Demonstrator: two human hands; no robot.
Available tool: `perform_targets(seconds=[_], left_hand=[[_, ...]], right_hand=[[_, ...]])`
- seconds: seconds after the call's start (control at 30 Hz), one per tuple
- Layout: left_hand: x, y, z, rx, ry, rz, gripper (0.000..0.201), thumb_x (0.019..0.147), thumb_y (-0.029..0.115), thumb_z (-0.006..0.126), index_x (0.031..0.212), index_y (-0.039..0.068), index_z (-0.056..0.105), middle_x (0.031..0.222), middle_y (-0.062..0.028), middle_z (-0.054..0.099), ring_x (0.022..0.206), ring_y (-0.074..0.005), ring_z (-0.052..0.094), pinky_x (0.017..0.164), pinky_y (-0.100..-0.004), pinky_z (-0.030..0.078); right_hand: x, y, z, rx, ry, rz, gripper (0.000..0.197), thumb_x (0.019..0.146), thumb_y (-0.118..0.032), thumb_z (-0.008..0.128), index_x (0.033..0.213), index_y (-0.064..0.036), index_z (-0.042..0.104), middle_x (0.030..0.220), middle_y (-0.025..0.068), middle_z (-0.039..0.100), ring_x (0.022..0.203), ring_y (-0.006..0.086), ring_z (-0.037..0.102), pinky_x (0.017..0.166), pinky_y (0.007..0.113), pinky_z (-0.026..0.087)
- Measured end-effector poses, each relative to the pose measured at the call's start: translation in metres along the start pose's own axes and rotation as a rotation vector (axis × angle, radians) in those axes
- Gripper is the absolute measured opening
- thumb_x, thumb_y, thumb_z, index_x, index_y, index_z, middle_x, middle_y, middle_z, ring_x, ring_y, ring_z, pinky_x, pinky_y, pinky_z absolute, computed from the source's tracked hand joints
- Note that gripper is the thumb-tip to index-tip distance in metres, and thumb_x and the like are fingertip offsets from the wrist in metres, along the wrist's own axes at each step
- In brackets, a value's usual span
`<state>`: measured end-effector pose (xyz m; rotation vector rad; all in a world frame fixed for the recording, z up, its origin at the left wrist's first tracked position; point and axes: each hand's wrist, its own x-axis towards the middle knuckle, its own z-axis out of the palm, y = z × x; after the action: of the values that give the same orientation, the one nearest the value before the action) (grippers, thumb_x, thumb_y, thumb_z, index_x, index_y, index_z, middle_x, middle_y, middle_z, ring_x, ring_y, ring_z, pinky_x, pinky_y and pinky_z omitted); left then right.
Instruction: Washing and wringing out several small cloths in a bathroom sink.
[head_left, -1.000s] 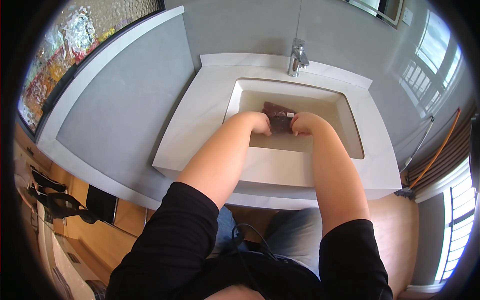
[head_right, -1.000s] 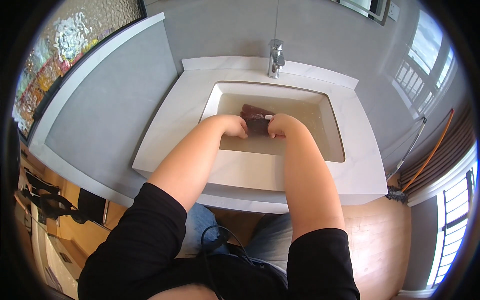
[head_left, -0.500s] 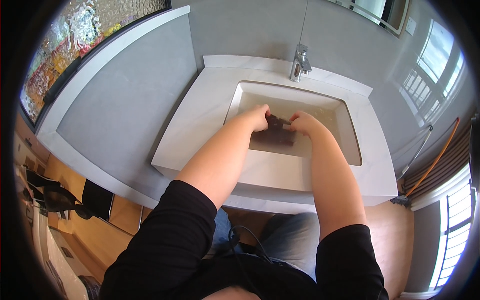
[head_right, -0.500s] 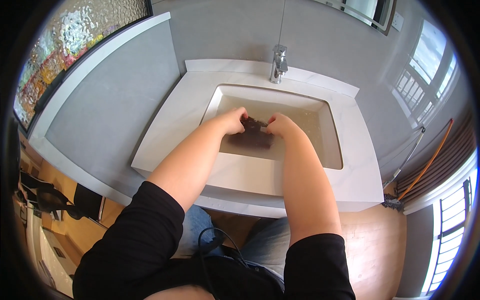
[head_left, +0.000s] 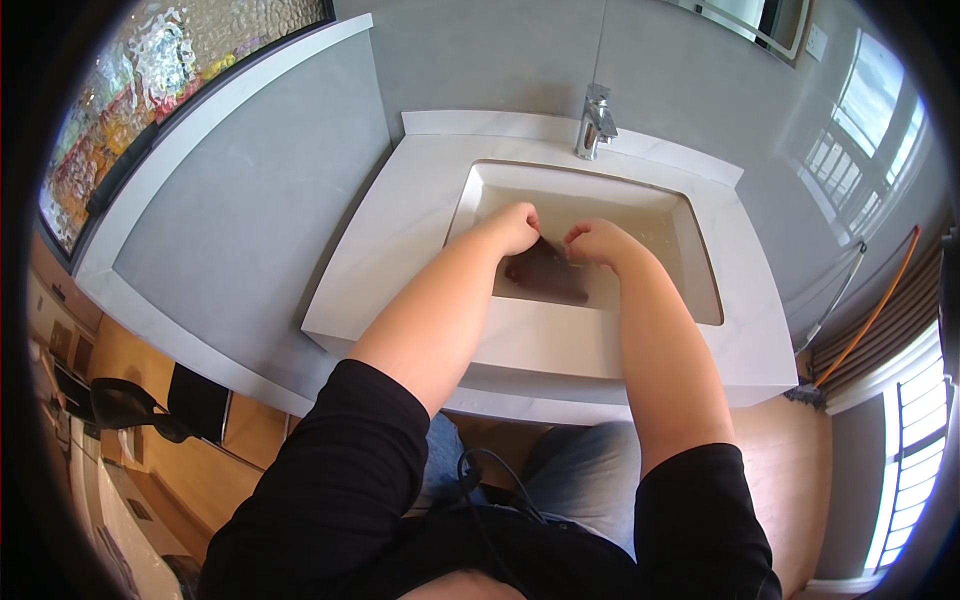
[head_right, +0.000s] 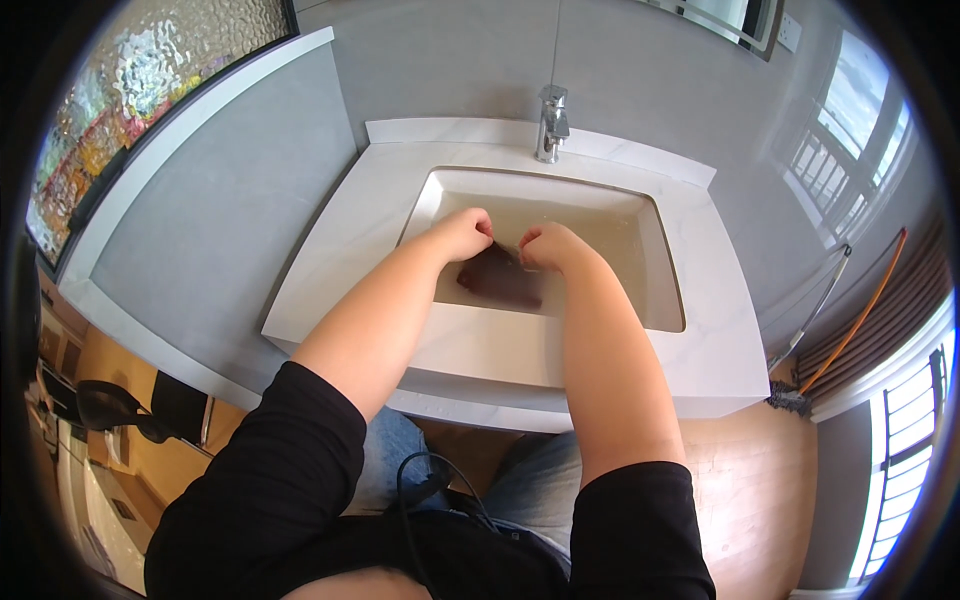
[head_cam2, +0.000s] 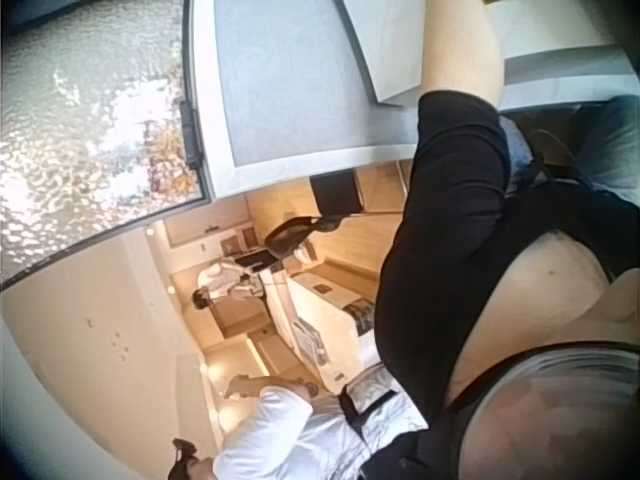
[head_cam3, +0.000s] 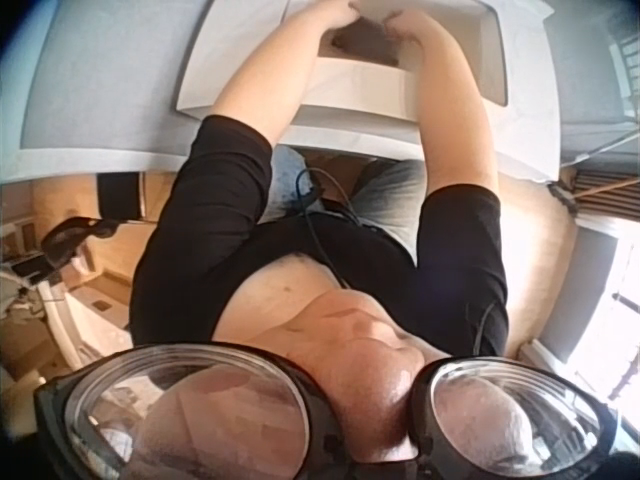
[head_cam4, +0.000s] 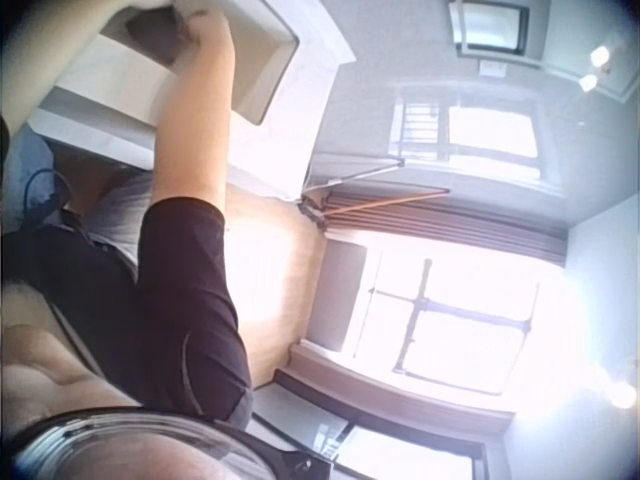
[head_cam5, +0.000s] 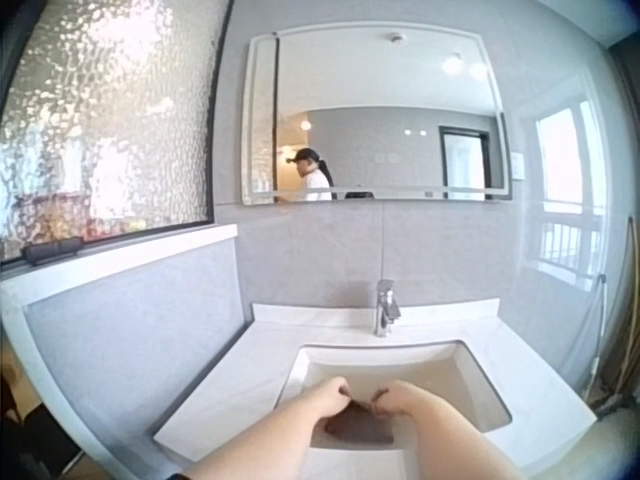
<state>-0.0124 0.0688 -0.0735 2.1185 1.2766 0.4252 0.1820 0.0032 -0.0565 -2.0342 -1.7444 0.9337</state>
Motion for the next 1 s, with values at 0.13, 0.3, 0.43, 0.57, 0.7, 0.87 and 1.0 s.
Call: perform_targets(seconds=[0.13, 0.3, 0.43, 0.57, 0.7, 0.87, 1.0], left_hand=[[0.003, -0.001, 0.0, -0.214, 0.069, 0.108, 0.013, 0.085, 0.012, 0.065, 0.097, 0.007, 0.067, 0.095, -0.01, 0.071, 0.092, -0.0233, 0.066, 0.082, -0.037, 0.051], [0.005, 0.001, 0.001, -0.329, 0.077, 0.163, 0.012, 0.085, 0.012, 0.065, 0.095, 0.006, 0.066, 0.09, -0.007, 0.069, 0.088, -0.0199, 0.064, 0.08, -0.0349, 0.051], [-0.001, 0.008, -0.002, -0.302, 0.072, 0.2, 0.009, 0.087, 0.011, 0.065, 0.094, 0.004, 0.064, 0.089, -0.0031, 0.066, 0.082, -0.0139, 0.061, 0.075, -0.0308, 0.05], [-0.009, 0.016, -0.005, -0.37, 0.044, 0.186, 0.014, 0.085, 0.014, 0.07, 0.093, 0.005, 0.062, 0.086, -0.0023, 0.065, 0.081, -0.0141, 0.059, 0.075, -0.0305, 0.05], [-0.009, 0.012, 0.004, -0.244, 0.312, 0.294, 0.027, 0.081, 0.022, 0.079, 0.09, 0.005, 0.06, 0.082, -0.0029, 0.062, 0.078, -0.0148, 0.059, 0.073, -0.0308, 0.049], [-0.009, 0.022, -0.01, -0.19, 0.174, 0.118, 0.033, 0.08, 0.032, 0.081, 0.086, 0.005, 0.064, 0.078, -0.0056, 0.064, 0.076, -0.0171, 0.06, 0.071, -0.0337, 0.05], [-0.016, 0.018, -0.004, -0.052, -0.042, 0.019, 0.042, 0.083, 0.043, 0.077, 0.091, 0.003, 0.071, 0.084, -0.0075, 0.07, 0.075, -0.0198, 0.062, 0.069, -0.036, 0.049]], right_hand=[[0.002, -0.003, 0.0, 0.154, 0.031, -0.08, 0.025, 0.078, -0.018, 0.073, 0.101, -0.0089, 0.073, 0.09, 0.0051, 0.071, 0.084, 0.017, 0.063, 0.073, 0.033, 0.05], [0.002, -0.003, 0.0, 0.178, 0.06, -0.163, 0.016, 0.079, -0.015, 0.073, 0.092, -0.0059, 0.072, 0.085, 0.0068, 0.07, 0.083, 0.0186, 0.065, 0.074, 0.035, 0.051], [-0.004, -0.005, 0.001, 0.141, 0.117, -0.174, 0.011, 0.083, -0.014, 0.069, 0.087, -0.0037, 0.07, 0.077, 0.005, 0.066, 0.074, 0.0155, 0.061, 0.068, 0.032, 0.049], [-0.001, -0.008, -0.001, 0.274, 0.069, -0.101, 0.009, 0.085, -0.012, 0.066, 0.086, -0.0038, 0.068, 0.074, 0.0039, 0.063, 0.069, 0.0142, 0.058, 0.063, 0.031, 0.047], [0.006, -0.01, -0.002, 0.389, 0.021, -0.082, 0.009, 0.091, -0.017, 0.062, 0.093, -0.0084, 0.064, 0.084, 0.0013, 0.063, 0.077, 0.0119, 0.059, 0.068, 0.031, 0.047], [0.012, 0.001, -0.006, 0.454, 0.086, -0.028, 0.011, 0.094, -0.018, 0.059, 0.098, -0.0085, 0.061, 0.085, 0.0019, 0.062, 0.078, 0.0137, 0.058, 0.066, 0.033, 0.047], [-0.003, -0.015, -0.007, 0.538, 0.148, 0.036, 0.012, 0.096, -0.016, 0.055, 0.104, -0.0082, 0.058, 0.09, 0.0046, 0.063, 0.083, 0.0174, 0.062, 0.067, 0.034, 0.049]])
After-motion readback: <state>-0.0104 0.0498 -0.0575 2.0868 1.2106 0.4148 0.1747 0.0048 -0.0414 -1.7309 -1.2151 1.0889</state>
